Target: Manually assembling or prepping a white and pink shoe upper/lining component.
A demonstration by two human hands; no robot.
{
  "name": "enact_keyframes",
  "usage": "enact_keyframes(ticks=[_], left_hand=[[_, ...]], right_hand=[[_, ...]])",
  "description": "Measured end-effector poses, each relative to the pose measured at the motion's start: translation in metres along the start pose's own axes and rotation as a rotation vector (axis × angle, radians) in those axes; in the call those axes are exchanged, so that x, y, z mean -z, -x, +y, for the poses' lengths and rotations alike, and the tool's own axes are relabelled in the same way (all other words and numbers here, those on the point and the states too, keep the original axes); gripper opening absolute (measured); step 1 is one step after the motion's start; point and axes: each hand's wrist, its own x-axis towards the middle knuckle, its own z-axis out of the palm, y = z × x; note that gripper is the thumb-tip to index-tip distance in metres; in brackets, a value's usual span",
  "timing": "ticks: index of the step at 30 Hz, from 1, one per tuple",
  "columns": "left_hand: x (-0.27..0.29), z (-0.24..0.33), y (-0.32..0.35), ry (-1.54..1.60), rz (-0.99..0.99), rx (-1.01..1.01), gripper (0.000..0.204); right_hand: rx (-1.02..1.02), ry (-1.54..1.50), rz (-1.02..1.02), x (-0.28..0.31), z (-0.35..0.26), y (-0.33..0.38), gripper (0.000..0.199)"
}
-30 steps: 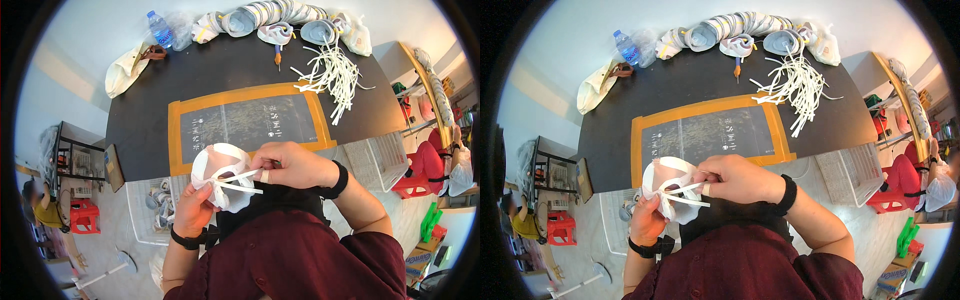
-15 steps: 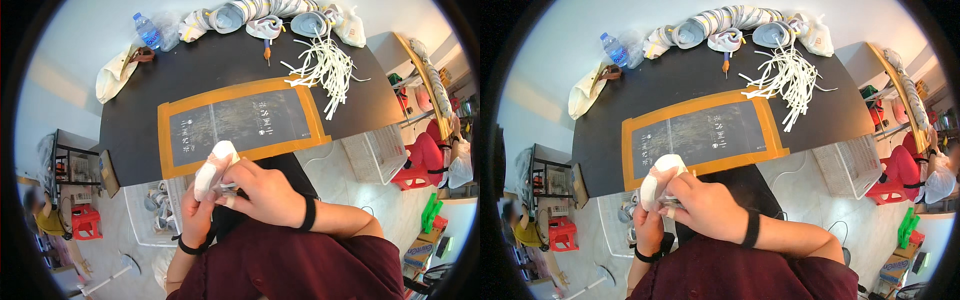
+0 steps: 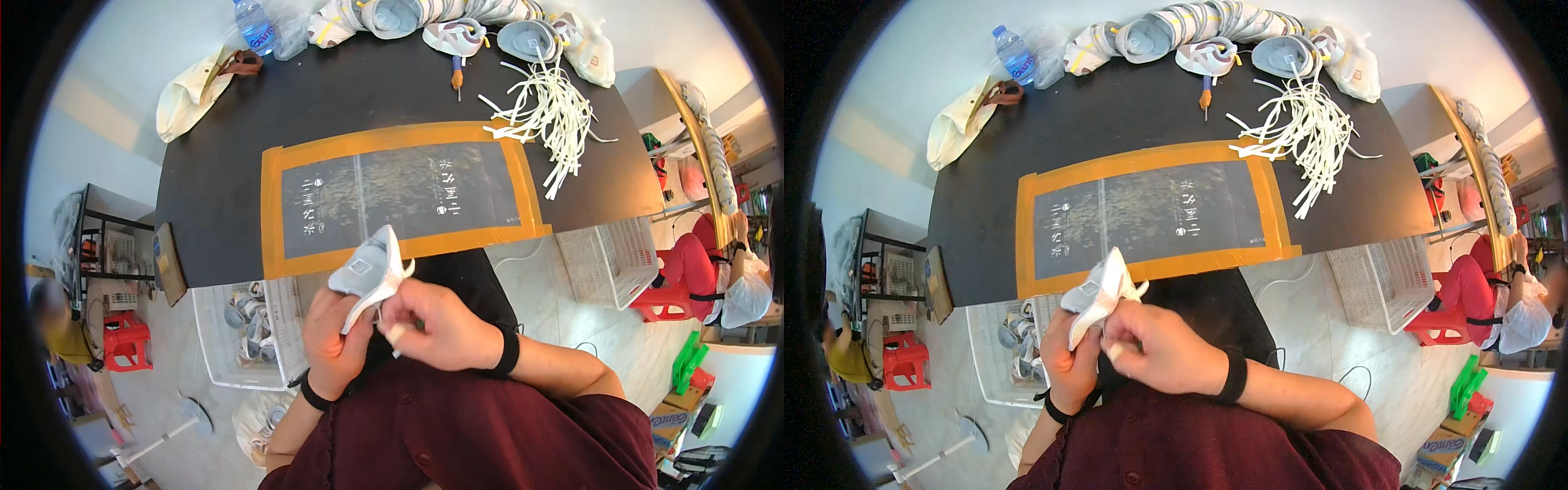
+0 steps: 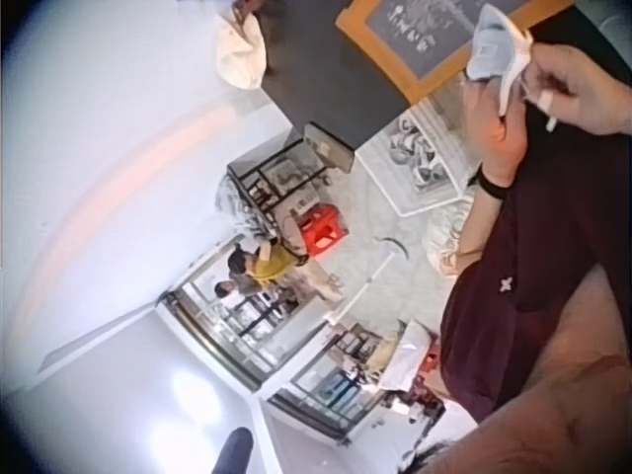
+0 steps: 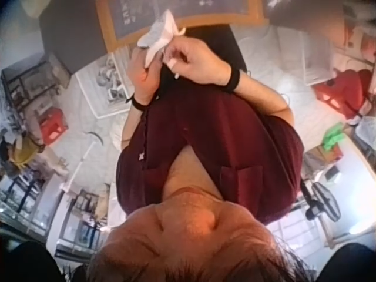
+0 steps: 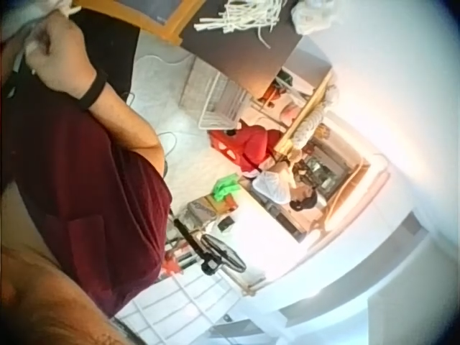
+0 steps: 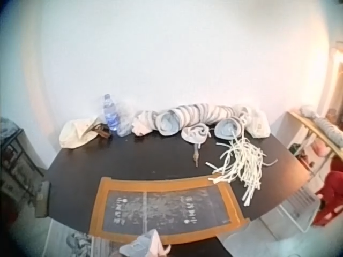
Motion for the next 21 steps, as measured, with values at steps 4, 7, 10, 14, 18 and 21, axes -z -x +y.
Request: enact_keyframes(ticks=[4,7,10,14,18,21], left_hand=[[0.002,0.0,-0.004,-0.027,0.08,-0.037,0.016],[0.001,-0.012,0.008,0.224,0.126,0.116,0.017],[0.003,-0.019,0.009,0.834,0.206,0.374,0.026],[0.006,-0.033,0.012,1.032,0.197,0.476,0.046],[0.003,-0.022,0.002,1.052,0.17,0.466,0.052],[0.003,-0.021,0.0,1.076,0.185,0.478,0.055]], right_hand=[[-0.021,-0.018,-0.06,-0.002,-0.004,-0.001,0.015],[-0.021,-0.028,-0.088,0.004,-0.007,-0.003,0.013],[0.142,0.001,0.126,0.014,-0.006,0.0,0.015],[-0.119,-0.294,0.397,0.027,0.007,-0.013,0.019],[-0.191,-0.171,0.236,0.025,0.0,-0.021,0.016],[-0.203,-0.191,0.205,0.025,0.004,-0.021,0.015]])
